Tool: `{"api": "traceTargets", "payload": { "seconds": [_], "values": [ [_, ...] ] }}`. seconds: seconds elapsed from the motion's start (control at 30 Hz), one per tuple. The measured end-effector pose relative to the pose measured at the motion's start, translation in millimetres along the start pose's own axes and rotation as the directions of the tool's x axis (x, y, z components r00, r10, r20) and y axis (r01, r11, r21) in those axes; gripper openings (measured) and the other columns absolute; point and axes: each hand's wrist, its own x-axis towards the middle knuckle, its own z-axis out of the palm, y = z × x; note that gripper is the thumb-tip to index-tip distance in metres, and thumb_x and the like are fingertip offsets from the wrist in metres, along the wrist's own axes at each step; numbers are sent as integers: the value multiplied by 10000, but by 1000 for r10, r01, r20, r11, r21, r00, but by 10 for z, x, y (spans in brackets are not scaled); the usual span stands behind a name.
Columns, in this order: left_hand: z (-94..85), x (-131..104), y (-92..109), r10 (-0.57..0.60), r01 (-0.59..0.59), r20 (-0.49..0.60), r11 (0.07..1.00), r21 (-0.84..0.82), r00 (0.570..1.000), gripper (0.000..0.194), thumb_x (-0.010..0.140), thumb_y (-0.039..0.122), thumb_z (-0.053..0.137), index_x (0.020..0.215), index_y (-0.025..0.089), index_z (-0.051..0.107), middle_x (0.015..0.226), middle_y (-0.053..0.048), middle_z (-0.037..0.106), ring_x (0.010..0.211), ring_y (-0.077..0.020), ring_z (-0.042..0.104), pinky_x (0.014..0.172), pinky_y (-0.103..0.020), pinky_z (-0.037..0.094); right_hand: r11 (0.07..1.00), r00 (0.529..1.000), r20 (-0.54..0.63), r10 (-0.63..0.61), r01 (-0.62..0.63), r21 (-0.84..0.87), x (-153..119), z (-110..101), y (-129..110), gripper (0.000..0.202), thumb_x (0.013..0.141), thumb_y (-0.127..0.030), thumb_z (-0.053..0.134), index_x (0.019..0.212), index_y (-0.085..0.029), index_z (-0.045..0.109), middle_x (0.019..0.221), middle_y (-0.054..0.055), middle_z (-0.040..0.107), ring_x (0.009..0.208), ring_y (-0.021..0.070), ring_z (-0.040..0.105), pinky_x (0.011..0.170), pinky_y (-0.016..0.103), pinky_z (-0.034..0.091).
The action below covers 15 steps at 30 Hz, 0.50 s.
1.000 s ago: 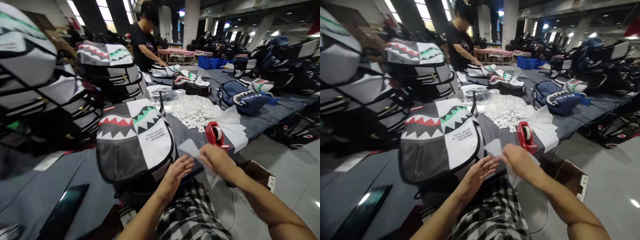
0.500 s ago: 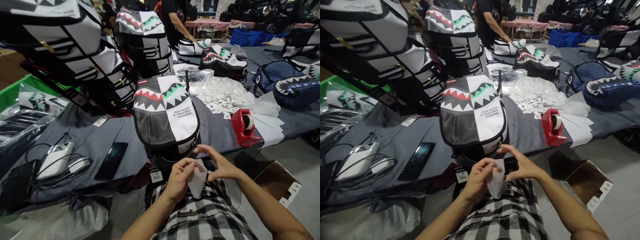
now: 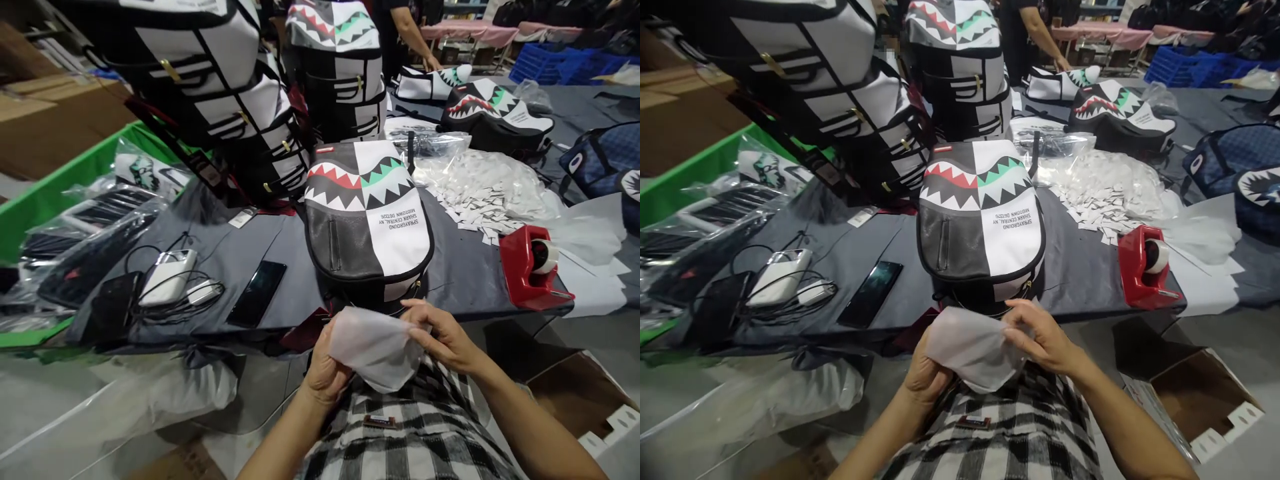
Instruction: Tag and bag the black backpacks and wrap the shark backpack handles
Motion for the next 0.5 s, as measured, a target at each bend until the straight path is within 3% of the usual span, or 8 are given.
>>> {"api": "traceTargets", "payload": {
  "seconds": [0.1, 0.2, 0.27, 0.37, 0.43, 0.5],
  "values": [
    [-164, 14, 216, 30, -79, 159, 947, 310, 987, 605, 669, 691, 780, 954, 158, 780, 922, -90, 771, 783, -230, 693, 718, -303, 565, 986, 992, 129, -4, 25, -162, 102, 32, 57, 200, 1041, -338, 483, 942, -201, 590, 728, -12, 646, 581, 90, 563, 569, 195, 418],
    [-236, -19, 442, -32, -136, 341, 878, 459, 939, 859, 739, 848, 568, 1175, 127, 734, 1115, -159, 745, 984, -307, 693, 872, -376, 544, 958, 971, 223, -83, 140, -251, 225, 88, 115, 243, 1050, -358, 464, 973, -193, 626, 728, -2, 686, 554, 79, 580, 540, 189, 389],
    [-236, -31, 505, 8, -209, 342, 805, 556, 940, 717, 719, 732, 710, 1124, 142, 752, 1070, -140, 756, 967, -288, 690, 875, -358, 528, 931, 973, 204, -109, 172, -323, 275, 109, 143, 269, 1057, -355, 447, 958, -195, 639, 730, 5, 707, 553, 83, 597, 538, 195, 389],
    [-198, 31, 458, 208, -294, 209, 681, 670, 956, 330, 729, 469, 819, 877, 175, 795, 862, -79, 759, 813, -212, 667, 775, -292, 504, 869, 976, 173, -131, 197, -453, 270, 121, 185, 294, 1062, -336, 431, 928, -202, 656, 722, 4, 721, 544, 91, 607, 534, 215, 387],
    [-174, 143, 399, 373, -366, 150, 620, 694, 916, 211, 780, 405, 775, 798, 196, 793, 790, -56, 739, 757, -185, 641, 742, -278, 482, 820, 978, 157, -139, 202, -535, 225, 141, 215, 302, 1057, -310, 435, 896, -204, 667, 689, 3, 712, 539, 98, 609, 538, 229, 387],
    [-164, 289, 368, 506, -447, 157, 524, 725, 848, 151, 771, 359, 773, 789, 209, 786, 771, -40, 723, 741, -175, 621, 736, -275, 465, 776, 982, 118, -151, 191, -602, 170, 181, 239, 301, 1047, -267, 442, 868, -202, 675, 659, 6, 700, 538, 104, 611, 549, 238, 394]
  ]
}}
